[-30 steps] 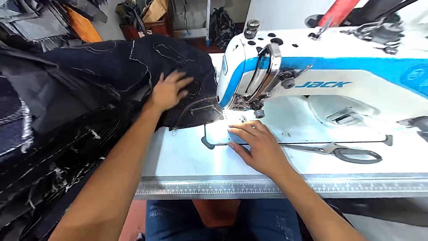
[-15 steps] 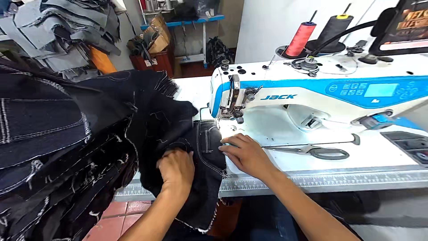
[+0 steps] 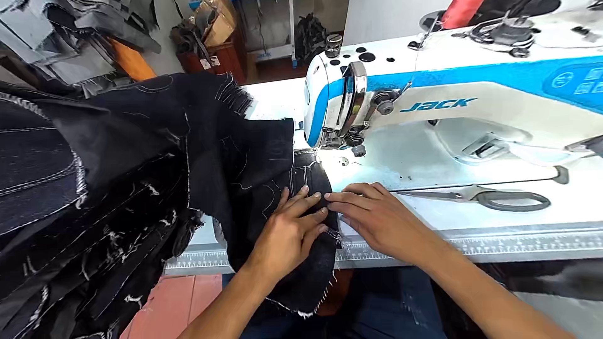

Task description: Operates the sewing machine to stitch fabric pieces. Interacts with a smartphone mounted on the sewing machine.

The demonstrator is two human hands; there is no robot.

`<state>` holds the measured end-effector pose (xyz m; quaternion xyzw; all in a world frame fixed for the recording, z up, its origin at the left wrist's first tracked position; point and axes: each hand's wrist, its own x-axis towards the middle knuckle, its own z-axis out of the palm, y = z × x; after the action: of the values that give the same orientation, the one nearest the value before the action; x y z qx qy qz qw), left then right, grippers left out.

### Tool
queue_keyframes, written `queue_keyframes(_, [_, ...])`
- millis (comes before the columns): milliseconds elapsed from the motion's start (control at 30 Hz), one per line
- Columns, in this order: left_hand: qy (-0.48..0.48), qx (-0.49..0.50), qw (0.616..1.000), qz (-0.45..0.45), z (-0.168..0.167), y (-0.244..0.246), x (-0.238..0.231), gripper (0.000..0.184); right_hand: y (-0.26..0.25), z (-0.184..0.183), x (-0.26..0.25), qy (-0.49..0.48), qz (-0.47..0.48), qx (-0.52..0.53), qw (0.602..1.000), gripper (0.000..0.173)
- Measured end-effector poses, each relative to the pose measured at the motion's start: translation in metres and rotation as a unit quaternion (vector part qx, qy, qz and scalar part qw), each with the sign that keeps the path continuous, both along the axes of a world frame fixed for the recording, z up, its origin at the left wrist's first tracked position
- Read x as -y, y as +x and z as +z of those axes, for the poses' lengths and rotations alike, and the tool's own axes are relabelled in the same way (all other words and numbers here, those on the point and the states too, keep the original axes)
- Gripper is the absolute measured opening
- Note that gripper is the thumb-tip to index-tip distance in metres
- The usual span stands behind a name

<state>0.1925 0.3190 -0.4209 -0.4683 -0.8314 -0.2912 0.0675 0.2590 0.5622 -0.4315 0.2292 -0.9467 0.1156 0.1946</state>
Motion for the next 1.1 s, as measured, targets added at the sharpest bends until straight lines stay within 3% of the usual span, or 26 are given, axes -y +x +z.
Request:
queue_keyframes(167, [-0.012, -0.01, 1.0, -0.014, 0.001, -0.018, -0.002, 0.031, -0.015, 0.004, -0.002, -0.003, -0.013, -0.015, 1.0, 0.033])
queue_keyframes(300, [-0.016, -0.024, 0.999, -0.029, 0.007, -0.032, -0.001, 0.019, -0.016, 0.003, -0.001, -0.012, -0.008, -0.013, 1.0, 0.032])
queue_keyframes(467, [-0.045, -0.092, 0.994, 0.035, 0.028, -0.049, -0.01, 0.016, -0.012, 0.003, -0.012, -0.016, 0.019, 0.015, 1.0, 0.039])
queue_keyframes(700, [-0.067, 0.009, 0.993, 0.095, 0.035, -0.059, -0.032, 0.009, -0.011, -0.001, -0.012, -0.039, 0.028, -0.003, 0.999, 0.038])
queue_keyframes(800, [-0.057, -0.033, 0.995, 0.078, 0.032, -0.049, -0.034, 0.009, -0.007, -0.001, -0.008, -0.01, 0.026, -0.04, 0.999, 0.037])
queue_keyframes(900, [-0.108, -0.109, 0.987, 0.036, 0.023, -0.03, -0.017, 0.025, -0.006, -0.003, -0.008, -0.015, 0.027, -0.04, 0.999, 0.037])
queue_keyframes(1000, [-0.121, -0.083, 0.989, 0.032, 0.008, -0.022, -0.004, 0.049, -0.005, -0.003, -0.009, -0.022, 0.009, -0.025, 0.999, 0.038])
queue_keyframes(1100, [-0.113, -0.054, 0.992, 0.035, 0.003, -0.033, -0.011, 0.057, -0.01, -0.001, -0.009, -0.016, -0.027, -0.008, 0.999, 0.043])
